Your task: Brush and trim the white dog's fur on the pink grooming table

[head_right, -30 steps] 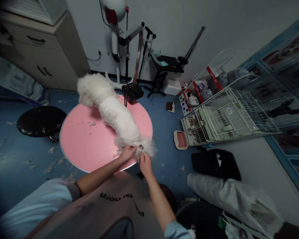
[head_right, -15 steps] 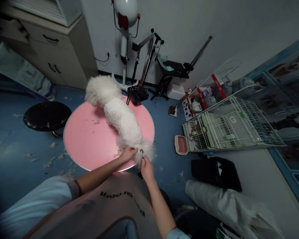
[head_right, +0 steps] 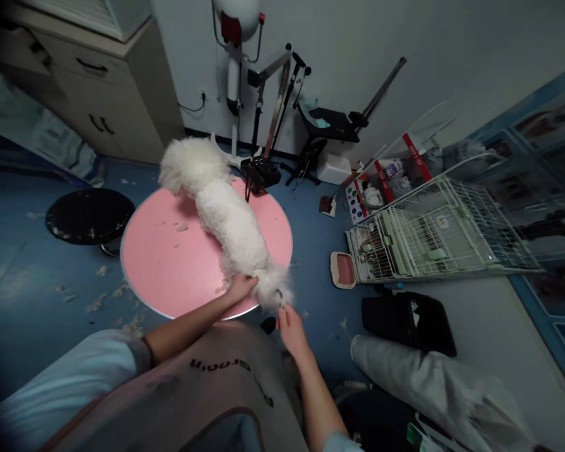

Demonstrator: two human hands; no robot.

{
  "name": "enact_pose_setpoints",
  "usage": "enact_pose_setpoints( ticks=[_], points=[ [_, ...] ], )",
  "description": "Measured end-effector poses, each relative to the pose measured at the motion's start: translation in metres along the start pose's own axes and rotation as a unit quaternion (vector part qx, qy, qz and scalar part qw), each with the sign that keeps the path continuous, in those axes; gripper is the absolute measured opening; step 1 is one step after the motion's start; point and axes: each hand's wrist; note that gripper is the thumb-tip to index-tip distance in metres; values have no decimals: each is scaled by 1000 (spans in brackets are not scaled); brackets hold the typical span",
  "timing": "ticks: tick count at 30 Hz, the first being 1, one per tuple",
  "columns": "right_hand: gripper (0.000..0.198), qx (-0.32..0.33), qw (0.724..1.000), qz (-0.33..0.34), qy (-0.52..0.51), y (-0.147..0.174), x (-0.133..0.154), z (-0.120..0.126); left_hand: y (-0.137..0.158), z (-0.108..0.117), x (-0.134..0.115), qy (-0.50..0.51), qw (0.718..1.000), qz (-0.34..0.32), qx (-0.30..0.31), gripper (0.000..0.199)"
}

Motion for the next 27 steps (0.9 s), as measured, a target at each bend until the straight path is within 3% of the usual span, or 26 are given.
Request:
enact_pose_setpoints(
  ticks=[3,5,9,11,13,15,18,20,22,25,27],
  points=[
    [35,-30,998,41,-44,-36,29,-14,0,0,-2,-10,1000,-5,2,11],
    [32,-26,999,32,-2,-46,26,-20,-1,1,-3,-17,1000,0,9,12],
    [25,19,991,-41,123,-24,-8,-16,-4,4,0,-32,999,16,4,15],
    [24,52,990,-40,126,-10,-13,-6,-5,5,3,-39,999,17,-1,15],
    [30,46,997,-5,67,-6,-1,1,-6,5,4,-42,999,7,7,14],
    [37,0,999,31,12,-16,19,3,-7,5,6,-42,999,-8,13,13],
    [35,-29,996,24,82,-37,34,-8,-9,4,8,-41,999,-8,18,13],
    [30,8,983,-19,183,-34,18,-20,-10,5,11,-37,999,3,21,14],
    [30,71,962,-67,253,-13,-18,-29,-11,8,14,-32,999,15,16,14],
    [25,183,934,-127,278,30,-78,-24,-11,11,16,-15,1000,20,11,14],
    [24,181,944,-133,244,41,-94,-9,-9,11,15,3,999,16,30,15]
  ],
)
Point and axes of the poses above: each hand's wrist, its own y-axis away from the middle knuckle, its own z-axis out of the back of the hand, x = y × z, and after that the axes turned 2 degrees about x, right-handed
